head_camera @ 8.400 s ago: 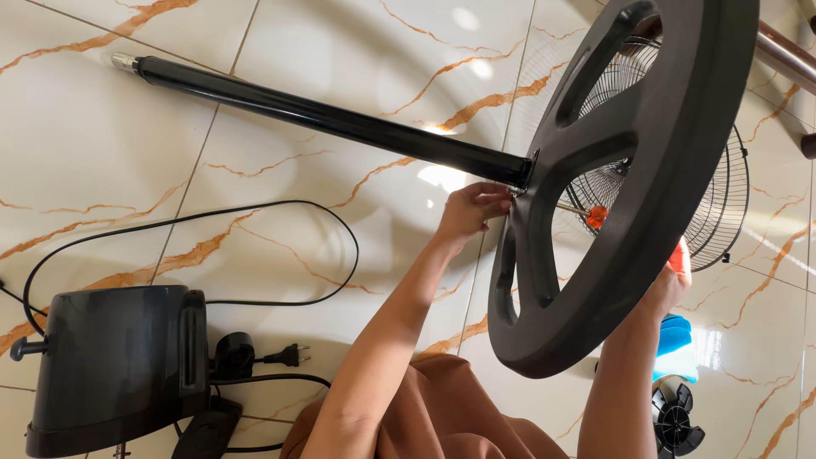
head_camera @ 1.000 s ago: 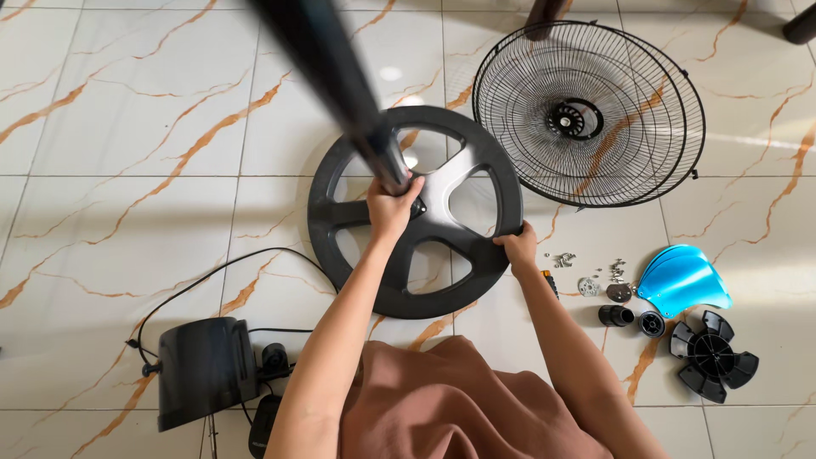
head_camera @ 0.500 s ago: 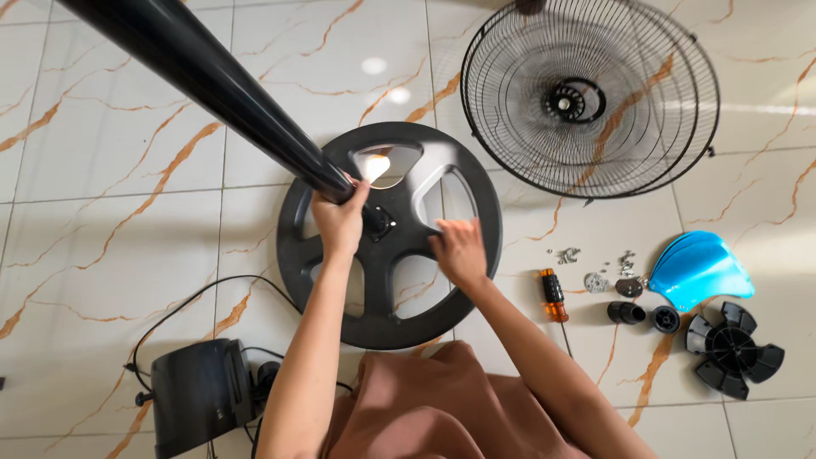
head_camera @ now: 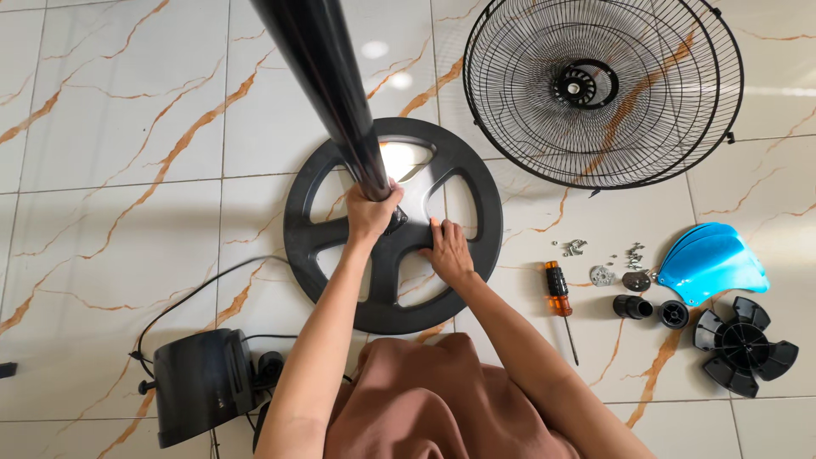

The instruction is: The person assembles a standing fan by attaching the base to the pole and securing it with screws. They use a screwdriver to tighten the screws and ensure the base is firmly attached.

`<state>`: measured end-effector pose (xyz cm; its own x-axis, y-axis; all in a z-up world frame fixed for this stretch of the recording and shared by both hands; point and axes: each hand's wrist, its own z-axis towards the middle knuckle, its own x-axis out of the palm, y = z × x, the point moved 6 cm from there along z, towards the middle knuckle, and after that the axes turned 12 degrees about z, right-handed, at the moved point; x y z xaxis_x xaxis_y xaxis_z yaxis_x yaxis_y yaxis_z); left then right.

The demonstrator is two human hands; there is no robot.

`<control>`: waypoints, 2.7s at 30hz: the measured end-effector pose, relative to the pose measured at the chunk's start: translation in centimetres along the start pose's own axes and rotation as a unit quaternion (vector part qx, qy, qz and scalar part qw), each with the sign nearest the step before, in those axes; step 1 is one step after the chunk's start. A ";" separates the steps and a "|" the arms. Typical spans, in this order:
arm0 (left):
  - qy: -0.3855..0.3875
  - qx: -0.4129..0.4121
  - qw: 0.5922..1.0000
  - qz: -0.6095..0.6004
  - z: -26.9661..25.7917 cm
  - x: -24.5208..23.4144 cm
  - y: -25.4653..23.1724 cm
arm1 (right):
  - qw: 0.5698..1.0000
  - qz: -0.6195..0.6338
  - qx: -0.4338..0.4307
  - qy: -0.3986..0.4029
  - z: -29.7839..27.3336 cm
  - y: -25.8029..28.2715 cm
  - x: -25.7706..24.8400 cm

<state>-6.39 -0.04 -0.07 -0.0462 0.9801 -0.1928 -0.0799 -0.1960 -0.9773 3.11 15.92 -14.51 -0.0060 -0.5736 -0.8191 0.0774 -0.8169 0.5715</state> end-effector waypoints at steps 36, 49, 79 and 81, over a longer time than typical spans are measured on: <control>-0.046 -0.060 0.993 0.093 0.7 -1.4 3.8 | 0.999 -0.010 0.000 0.042 0.1 -0.4 2.5; 0.179 -0.037 0.750 0.636 -7.1 -4.1 11.8 | 0.904 0.372 -0.102 -0.184 5.3 14.8 -8.6; 0.147 -0.013 0.779 0.610 -7.4 -3.6 11.3 | 0.775 0.621 -0.102 -0.047 12.3 18.0 -14.7; 0.160 -0.024 0.774 0.612 -7.2 -3.3 11.5 | 0.787 0.561 -0.056 -0.251 11.0 18.0 -13.0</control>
<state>0.04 -5.33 -11.29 0.1915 0.0188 -0.9813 -0.1332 -0.9901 -0.0450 -6.40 8.04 6.96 -0.2626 -0.9041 0.3372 0.4017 0.2153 0.8901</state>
